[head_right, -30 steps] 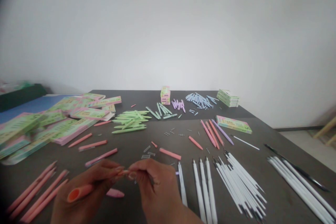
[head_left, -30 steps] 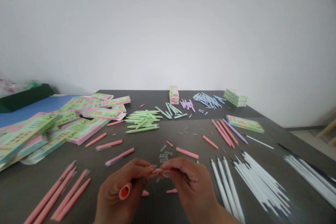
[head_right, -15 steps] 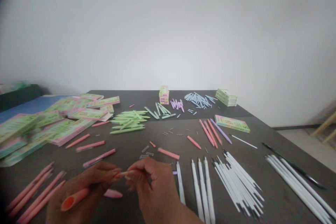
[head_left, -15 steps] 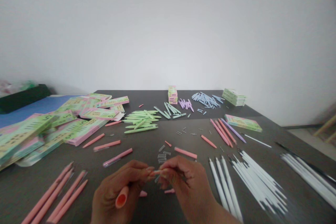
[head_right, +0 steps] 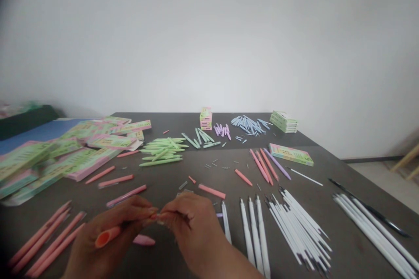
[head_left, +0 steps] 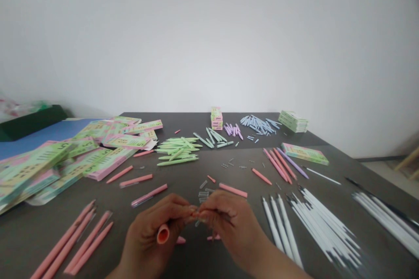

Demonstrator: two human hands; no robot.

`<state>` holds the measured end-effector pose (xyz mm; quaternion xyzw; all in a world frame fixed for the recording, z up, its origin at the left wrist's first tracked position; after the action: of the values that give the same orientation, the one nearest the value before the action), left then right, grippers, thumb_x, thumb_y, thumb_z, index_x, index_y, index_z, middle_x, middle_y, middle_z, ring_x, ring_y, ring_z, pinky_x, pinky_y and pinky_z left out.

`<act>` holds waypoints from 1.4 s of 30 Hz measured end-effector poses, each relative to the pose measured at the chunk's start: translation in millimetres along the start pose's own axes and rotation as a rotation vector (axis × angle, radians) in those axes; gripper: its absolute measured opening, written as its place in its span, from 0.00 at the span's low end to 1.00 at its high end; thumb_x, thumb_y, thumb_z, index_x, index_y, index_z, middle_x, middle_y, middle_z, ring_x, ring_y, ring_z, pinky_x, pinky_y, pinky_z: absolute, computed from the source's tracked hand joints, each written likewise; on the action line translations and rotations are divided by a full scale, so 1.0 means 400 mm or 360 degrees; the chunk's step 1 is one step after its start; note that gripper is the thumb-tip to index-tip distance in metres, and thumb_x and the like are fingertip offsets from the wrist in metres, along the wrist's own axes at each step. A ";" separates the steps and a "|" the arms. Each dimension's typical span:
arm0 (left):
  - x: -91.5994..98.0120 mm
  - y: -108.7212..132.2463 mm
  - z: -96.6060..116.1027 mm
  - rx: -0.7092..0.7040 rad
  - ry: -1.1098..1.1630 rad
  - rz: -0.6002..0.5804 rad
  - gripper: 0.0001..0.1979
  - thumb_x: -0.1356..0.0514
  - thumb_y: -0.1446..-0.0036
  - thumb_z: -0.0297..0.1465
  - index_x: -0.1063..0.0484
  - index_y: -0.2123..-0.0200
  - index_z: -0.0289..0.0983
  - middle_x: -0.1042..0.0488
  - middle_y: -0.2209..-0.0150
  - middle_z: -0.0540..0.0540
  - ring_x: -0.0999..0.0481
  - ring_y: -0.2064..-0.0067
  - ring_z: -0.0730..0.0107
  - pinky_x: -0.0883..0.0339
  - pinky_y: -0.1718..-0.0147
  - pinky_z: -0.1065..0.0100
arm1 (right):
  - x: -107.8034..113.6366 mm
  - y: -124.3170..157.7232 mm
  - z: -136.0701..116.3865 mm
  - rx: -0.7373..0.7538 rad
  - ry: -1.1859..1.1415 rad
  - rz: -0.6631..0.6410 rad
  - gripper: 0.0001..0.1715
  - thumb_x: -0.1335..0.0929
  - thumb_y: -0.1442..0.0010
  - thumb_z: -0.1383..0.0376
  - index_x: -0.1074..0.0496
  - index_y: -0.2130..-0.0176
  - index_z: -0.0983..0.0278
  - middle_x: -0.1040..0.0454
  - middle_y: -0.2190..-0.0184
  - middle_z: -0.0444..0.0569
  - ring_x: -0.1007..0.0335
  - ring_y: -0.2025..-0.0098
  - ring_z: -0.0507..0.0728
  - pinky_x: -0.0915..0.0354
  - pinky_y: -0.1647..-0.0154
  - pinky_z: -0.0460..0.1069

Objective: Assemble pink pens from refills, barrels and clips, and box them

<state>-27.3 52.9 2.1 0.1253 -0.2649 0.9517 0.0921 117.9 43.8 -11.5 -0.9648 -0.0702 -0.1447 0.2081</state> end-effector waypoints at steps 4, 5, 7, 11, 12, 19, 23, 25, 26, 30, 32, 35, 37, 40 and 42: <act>-0.024 -0.001 -0.061 0.0527 0.0212 -0.0219 0.04 0.35 0.54 0.34 0.22 0.76 0.40 0.29 0.73 0.48 0.26 0.72 0.64 0.32 0.86 0.73 | -0.019 0.005 0.020 -0.0077 -0.0061 -0.0078 0.08 0.32 0.43 0.65 0.24 0.72 0.64 0.30 0.77 0.44 0.33 0.74 0.50 0.38 0.74 0.43; -0.029 0.002 -0.074 0.0661 0.0255 -0.0253 0.06 0.34 0.55 0.36 0.23 0.77 0.39 0.30 0.73 0.48 0.26 0.72 0.64 0.32 0.86 0.73 | -0.028 0.009 0.032 -0.0164 -0.0090 -0.0101 0.08 0.32 0.43 0.65 0.24 0.72 0.64 0.30 0.77 0.43 0.33 0.75 0.50 0.39 0.76 0.43; -0.037 0.010 -0.091 0.0881 0.0329 -0.0289 0.10 0.34 0.56 0.38 0.25 0.76 0.37 0.31 0.74 0.48 0.26 0.71 0.64 0.31 0.83 0.72 | -0.043 0.016 0.053 -0.0330 -0.0170 -0.0121 0.07 0.33 0.43 0.65 0.25 0.70 0.63 0.30 0.77 0.43 0.33 0.77 0.50 0.38 0.77 0.43; -0.046 0.019 -0.090 0.1076 0.0723 -0.0278 0.18 0.34 0.56 0.43 0.27 0.63 0.40 0.31 0.73 0.53 0.33 0.77 0.78 0.38 0.82 0.78 | -0.050 0.017 0.059 -0.0459 -0.0454 -0.0052 0.07 0.32 0.46 0.67 0.30 0.63 0.63 0.28 0.74 0.42 0.30 0.75 0.50 0.34 0.75 0.44; -0.050 0.020 -0.087 0.1126 0.0899 -0.0292 0.20 0.36 0.54 0.46 0.29 0.59 0.42 0.31 0.74 0.54 0.39 0.81 0.83 0.42 0.84 0.80 | -0.047 0.015 0.052 -0.0454 -0.0515 -0.0042 0.07 0.32 0.46 0.68 0.30 0.63 0.62 0.28 0.73 0.42 0.30 0.75 0.50 0.34 0.75 0.44; -0.095 0.031 -0.066 0.1393 0.1457 -0.0689 0.19 0.51 0.40 0.44 0.31 0.70 0.36 0.38 0.84 0.54 0.47 0.86 0.84 0.50 0.90 0.82 | 0.017 0.015 0.011 -0.0312 -0.0564 0.0196 0.02 0.30 0.47 0.66 0.27 0.68 0.62 0.26 0.74 0.43 0.29 0.73 0.50 0.32 0.70 0.44; -0.124 0.048 -0.066 0.1334 0.1455 -0.0820 0.16 0.51 0.39 0.40 0.31 0.66 0.34 0.27 0.71 0.43 0.25 0.73 0.67 0.28 0.77 0.67 | 0.053 0.014 0.009 -0.0256 -0.0750 0.0396 0.05 0.28 0.49 0.66 0.26 0.68 0.62 0.24 0.73 0.44 0.28 0.71 0.51 0.31 0.69 0.46; -0.132 0.056 -0.070 0.1380 0.1475 -0.0825 0.15 0.52 0.38 0.39 0.33 0.64 0.34 0.25 0.69 0.42 0.22 0.71 0.63 0.27 0.76 0.64 | 0.065 0.010 0.005 -0.0230 -0.0829 0.0475 0.05 0.27 0.51 0.66 0.26 0.69 0.63 0.23 0.74 0.44 0.28 0.72 0.52 0.32 0.70 0.45; -0.132 0.057 -0.072 0.1409 0.1485 -0.0810 0.15 0.53 0.38 0.40 0.33 0.63 0.35 0.25 0.69 0.42 0.22 0.72 0.63 0.27 0.77 0.64 | 0.070 0.008 0.002 -0.0222 -0.0838 0.0511 0.06 0.27 0.52 0.66 0.26 0.70 0.63 0.23 0.74 0.45 0.28 0.73 0.52 0.32 0.71 0.45; -0.117 0.047 -0.078 0.1489 0.1521 -0.0656 0.13 0.53 0.38 0.41 0.36 0.61 0.39 0.25 0.72 0.46 0.24 0.77 0.69 0.27 0.81 0.67 | 0.070 0.003 -0.002 -0.0224 -0.0787 0.0514 0.07 0.27 0.51 0.65 0.27 0.70 0.64 0.23 0.74 0.46 0.28 0.73 0.52 0.33 0.73 0.45; -0.107 0.040 -0.080 0.1504 0.1533 -0.0577 0.12 0.53 0.38 0.40 0.37 0.60 0.40 0.26 0.73 0.47 0.24 0.77 0.70 0.27 0.82 0.67 | 0.061 0.003 0.005 -0.0252 -0.0760 0.0465 0.06 0.27 0.51 0.65 0.27 0.69 0.63 0.23 0.73 0.46 0.28 0.72 0.52 0.35 0.73 0.44; -0.096 0.032 -0.090 0.1520 0.1534 -0.0477 0.11 0.52 0.38 0.41 0.38 0.60 0.41 0.26 0.73 0.49 0.25 0.77 0.70 0.27 0.84 0.68 | 0.043 0.005 0.023 -0.0316 -0.0722 0.0395 0.06 0.28 0.50 0.65 0.27 0.68 0.64 0.24 0.73 0.46 0.30 0.72 0.51 0.35 0.73 0.45; -0.089 0.029 -0.102 0.1541 0.1535 -0.0391 0.10 0.51 0.38 0.41 0.39 0.61 0.42 0.26 0.73 0.50 0.25 0.78 0.71 0.27 0.83 0.68 | 0.034 0.005 0.031 -0.0333 -0.0677 0.0366 0.06 0.28 0.50 0.64 0.26 0.68 0.64 0.25 0.74 0.46 0.31 0.74 0.51 0.36 0.74 0.45; -0.078 0.027 -0.116 0.1567 0.1589 -0.0274 0.10 0.50 0.38 0.40 0.37 0.63 0.40 0.26 0.72 0.49 0.25 0.76 0.72 0.27 0.81 0.69 | 0.026 0.006 0.037 -0.0349 -0.0595 0.0337 0.06 0.29 0.50 0.64 0.26 0.69 0.64 0.25 0.74 0.46 0.32 0.74 0.51 0.36 0.73 0.45; -0.075 0.026 -0.117 0.1554 0.1620 -0.0271 0.10 0.50 0.38 0.39 0.36 0.63 0.39 0.26 0.71 0.48 0.25 0.75 0.73 0.27 0.80 0.70 | 0.023 0.008 0.039 -0.0373 -0.0567 0.0324 0.06 0.29 0.50 0.64 0.26 0.69 0.64 0.25 0.74 0.46 0.31 0.73 0.51 0.36 0.73 0.45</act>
<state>-10.1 65.6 -50.4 -0.2878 0.2787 0.8915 0.2118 131.2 48.3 -23.4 -0.9948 0.0091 0.0424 0.0924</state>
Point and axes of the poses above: each hand's wrist, its own y-axis away from the middle knuckle, its own x-axis out of the back of the hand, z = x × y, the point moved 6 cm from there along -y, towards the middle knuckle
